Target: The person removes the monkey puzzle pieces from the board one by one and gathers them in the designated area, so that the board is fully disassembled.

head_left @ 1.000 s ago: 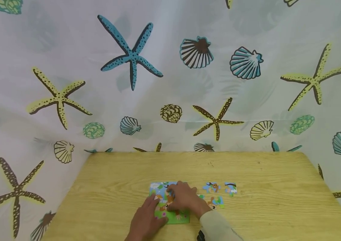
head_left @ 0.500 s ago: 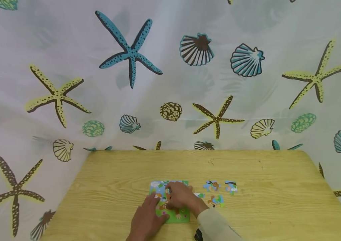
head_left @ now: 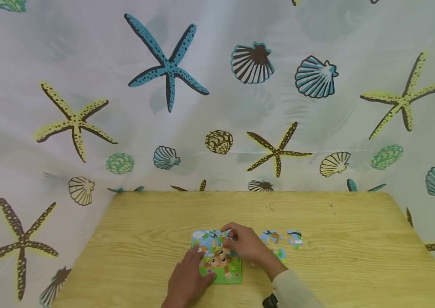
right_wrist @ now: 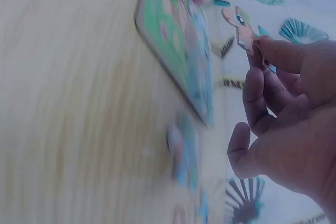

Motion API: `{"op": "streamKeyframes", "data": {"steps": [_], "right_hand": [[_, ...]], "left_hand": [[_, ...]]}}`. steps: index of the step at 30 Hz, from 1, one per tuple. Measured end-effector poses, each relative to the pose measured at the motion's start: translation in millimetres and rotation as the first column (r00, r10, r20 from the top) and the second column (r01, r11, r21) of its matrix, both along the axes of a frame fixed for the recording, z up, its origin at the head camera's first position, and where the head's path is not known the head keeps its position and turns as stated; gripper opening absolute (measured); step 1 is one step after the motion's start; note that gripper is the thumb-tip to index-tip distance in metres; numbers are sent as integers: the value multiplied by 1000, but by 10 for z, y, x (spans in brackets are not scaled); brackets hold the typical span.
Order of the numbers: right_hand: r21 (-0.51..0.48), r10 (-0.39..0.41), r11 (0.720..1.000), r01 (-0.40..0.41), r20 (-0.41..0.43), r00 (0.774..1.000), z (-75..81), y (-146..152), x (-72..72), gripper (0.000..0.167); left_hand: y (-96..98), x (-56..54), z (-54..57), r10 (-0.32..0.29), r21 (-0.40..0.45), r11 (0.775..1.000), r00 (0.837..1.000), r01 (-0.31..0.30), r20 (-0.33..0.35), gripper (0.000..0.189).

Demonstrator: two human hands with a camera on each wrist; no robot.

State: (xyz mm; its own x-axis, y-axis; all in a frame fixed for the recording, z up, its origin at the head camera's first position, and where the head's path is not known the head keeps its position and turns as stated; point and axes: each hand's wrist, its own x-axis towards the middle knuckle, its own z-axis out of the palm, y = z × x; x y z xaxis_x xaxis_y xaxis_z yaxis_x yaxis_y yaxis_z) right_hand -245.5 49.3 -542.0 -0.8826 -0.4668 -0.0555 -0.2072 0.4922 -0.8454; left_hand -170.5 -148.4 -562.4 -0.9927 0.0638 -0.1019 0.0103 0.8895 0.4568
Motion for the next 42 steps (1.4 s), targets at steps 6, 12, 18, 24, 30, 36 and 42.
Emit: {"op": "streamKeyframes", "data": {"steps": [6, 12, 18, 24, 30, 36, 42], "right_hand": [[2, -29, 1000, 29, -30, 999, 77, 340, 0, 30], [99, -69, 992, 79, -98, 993, 89, 752, 92, 30], [162, -143, 974, 159, -108, 984, 10, 1219, 260, 30], [221, -223, 945, 242, -106, 969, -79, 1594, 366, 29], [267, -252, 922, 281, -136, 958, -133, 1720, 384, 29], [303, -269, 903, 306, -157, 950, -183, 1715, 379, 25], [357, -315, 862, 359, -177, 933, -177, 1651, 375, 26]], "left_hand": [[-18, -31, -23, 14, 2, 1000, 1000, -14, -18, 67], [8, -31, -6, -2, 23, 1000, 1000, 2, -10, 68], [15, 12, 11, -2, 33, 999, 1000, 2, -9, 68], [21, 23, 13, -4, 27, 1000, 999, 5, -33, 68], [29, 13, 27, 3, 20, 1000, 1000, -3, -23, 68], [33, -2, 29, 13, 7, 1000, 1000, -13, 7, 67], [19, -18, 7, 47, 30, 998, 998, -48, 50, 70]]}}
